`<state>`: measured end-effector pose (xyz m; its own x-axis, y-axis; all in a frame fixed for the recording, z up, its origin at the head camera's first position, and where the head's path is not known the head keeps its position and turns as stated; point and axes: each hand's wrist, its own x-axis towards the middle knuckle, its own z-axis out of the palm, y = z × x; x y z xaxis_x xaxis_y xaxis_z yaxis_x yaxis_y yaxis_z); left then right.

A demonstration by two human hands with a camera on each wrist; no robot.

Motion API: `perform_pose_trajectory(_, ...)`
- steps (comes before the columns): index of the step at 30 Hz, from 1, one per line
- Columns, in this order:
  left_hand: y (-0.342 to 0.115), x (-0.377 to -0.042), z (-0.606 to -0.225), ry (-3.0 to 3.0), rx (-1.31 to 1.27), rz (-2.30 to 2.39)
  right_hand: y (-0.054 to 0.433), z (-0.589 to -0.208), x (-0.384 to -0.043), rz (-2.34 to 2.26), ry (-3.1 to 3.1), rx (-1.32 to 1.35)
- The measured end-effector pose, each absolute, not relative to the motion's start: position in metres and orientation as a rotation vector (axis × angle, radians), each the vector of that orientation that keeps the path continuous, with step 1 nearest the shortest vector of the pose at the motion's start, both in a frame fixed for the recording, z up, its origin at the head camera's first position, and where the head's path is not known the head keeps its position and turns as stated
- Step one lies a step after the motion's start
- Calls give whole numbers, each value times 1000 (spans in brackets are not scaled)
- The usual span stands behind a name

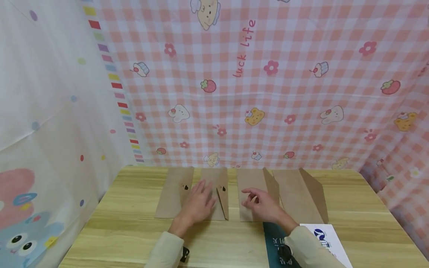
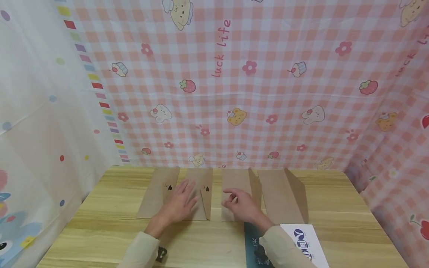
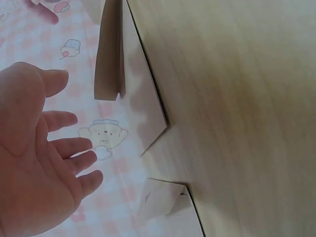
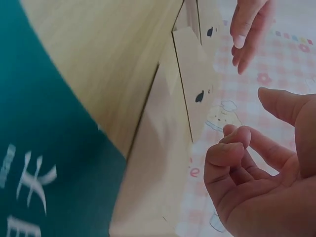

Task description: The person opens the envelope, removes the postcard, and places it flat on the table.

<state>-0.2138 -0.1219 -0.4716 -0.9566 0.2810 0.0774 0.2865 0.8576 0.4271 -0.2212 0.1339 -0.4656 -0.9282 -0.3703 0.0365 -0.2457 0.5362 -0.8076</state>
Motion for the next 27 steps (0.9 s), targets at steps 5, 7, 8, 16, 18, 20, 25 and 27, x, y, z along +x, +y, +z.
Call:
perform_pose_trajectory(5, -121, -213, -473, -3046, -443, -697, 124, -473, -226, -1388, 2609, -463)
perform_pose_trajectory(7, -121, -213, -475, -3065, -443, -687, 120, -477, -228, -1403, 2599, -440)
perform_pose_trajectory(8, -121, -213, -476, -3075, -444, -673, 118, -479, -229, -1409, 2595, -431)
perform_pose_trajectory(16, -119, -214, -484, -3203, -457, -572, 99, -491, -232, -1448, 2572, -412)
perform_pose_trajectory(18, -118, -215, -486, -3237, -457, -555, 95, -493, -231, -1459, 2564, -422)
perform_pose_trajectory(20, -117, -215, -487, -3264, -450, -552, 91, -496, -231, -1457, 2562, -438)
perform_pose_trajectory(25, -115, -214, -488, -3297, -434, -580, 82, -499, -231, -1470, 2546, -432)
perform_pose_trajectory(27, -116, -216, -490, -3307, -427, -591, 80, -499, -231, -1492, 2526, -418)
